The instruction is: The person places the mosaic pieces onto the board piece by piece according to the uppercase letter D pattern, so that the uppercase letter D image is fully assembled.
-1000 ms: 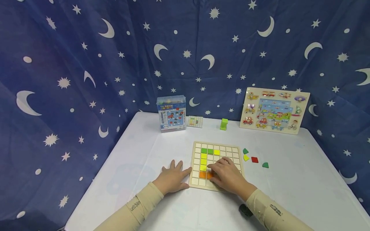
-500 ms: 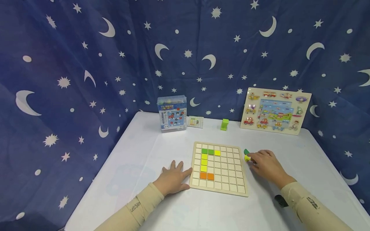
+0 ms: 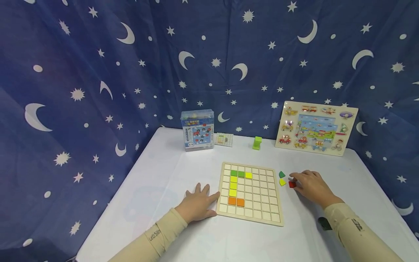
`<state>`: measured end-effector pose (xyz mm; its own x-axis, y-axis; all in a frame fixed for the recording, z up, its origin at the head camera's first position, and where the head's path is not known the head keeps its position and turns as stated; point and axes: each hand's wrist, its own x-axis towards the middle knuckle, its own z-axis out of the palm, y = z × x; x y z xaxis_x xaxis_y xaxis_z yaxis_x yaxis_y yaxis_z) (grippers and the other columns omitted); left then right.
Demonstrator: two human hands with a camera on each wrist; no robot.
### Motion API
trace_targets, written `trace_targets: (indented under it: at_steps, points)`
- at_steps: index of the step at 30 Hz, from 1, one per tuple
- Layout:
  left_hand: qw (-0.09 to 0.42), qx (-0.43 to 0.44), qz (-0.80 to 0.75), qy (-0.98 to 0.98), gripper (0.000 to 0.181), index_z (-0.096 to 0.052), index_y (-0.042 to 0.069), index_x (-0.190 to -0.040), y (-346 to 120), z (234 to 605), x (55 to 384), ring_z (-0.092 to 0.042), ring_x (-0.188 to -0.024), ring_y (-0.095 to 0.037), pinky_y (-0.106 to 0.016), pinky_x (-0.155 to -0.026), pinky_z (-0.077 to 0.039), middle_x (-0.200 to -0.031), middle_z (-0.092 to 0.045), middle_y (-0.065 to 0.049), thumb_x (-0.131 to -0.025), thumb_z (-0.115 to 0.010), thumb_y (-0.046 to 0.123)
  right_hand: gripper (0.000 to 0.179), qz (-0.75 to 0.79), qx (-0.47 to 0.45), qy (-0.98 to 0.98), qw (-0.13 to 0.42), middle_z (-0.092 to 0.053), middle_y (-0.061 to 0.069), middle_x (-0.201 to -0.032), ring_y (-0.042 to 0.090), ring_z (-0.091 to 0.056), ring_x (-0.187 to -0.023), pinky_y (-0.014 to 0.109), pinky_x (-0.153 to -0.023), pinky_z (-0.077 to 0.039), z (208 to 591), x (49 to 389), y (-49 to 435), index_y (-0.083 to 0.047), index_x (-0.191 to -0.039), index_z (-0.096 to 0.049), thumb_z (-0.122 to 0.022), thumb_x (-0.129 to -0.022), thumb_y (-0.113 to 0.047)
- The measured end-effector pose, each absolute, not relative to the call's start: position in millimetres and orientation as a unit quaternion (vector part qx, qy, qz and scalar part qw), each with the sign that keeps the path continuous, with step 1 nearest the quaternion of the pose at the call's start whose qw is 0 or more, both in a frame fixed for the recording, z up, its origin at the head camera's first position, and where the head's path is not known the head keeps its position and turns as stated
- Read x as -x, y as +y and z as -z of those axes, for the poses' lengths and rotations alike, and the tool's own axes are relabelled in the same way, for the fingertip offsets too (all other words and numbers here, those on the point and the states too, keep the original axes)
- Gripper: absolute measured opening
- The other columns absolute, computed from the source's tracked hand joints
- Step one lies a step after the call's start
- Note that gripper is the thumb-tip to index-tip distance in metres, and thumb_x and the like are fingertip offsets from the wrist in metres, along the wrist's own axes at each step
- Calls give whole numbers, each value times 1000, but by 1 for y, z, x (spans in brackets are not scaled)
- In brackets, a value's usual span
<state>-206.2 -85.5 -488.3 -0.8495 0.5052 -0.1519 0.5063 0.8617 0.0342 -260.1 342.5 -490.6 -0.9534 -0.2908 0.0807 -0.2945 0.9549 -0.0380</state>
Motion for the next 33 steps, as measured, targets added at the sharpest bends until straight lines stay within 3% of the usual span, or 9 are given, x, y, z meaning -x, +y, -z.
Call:
trace_targets:
  at_steps: [18,33]
  points:
    - [74,-265,11,961,71,-47,32,-148,-85,487,206,-40,-135,-52,-71,-87,-47,-150,-45,-19,-86,-62,63,51,-9,-155,-987,32,-72,1,-94,32,-59,-105,62,-99,-39,484,258,336,-8,-123,-67,-86,-76,-15]
    - [69,-265,13,962,70,-48,31,-147,-85,485,204,-41,-134,-52,-71,-86,-47,-149,-46,-19,-86,-63,62,48,-31,-287,-951,109,-70,-4,-98,22,-61,-102,51,-99,-44,475,250,255,-13,-121,-68,-86,-77,-20]
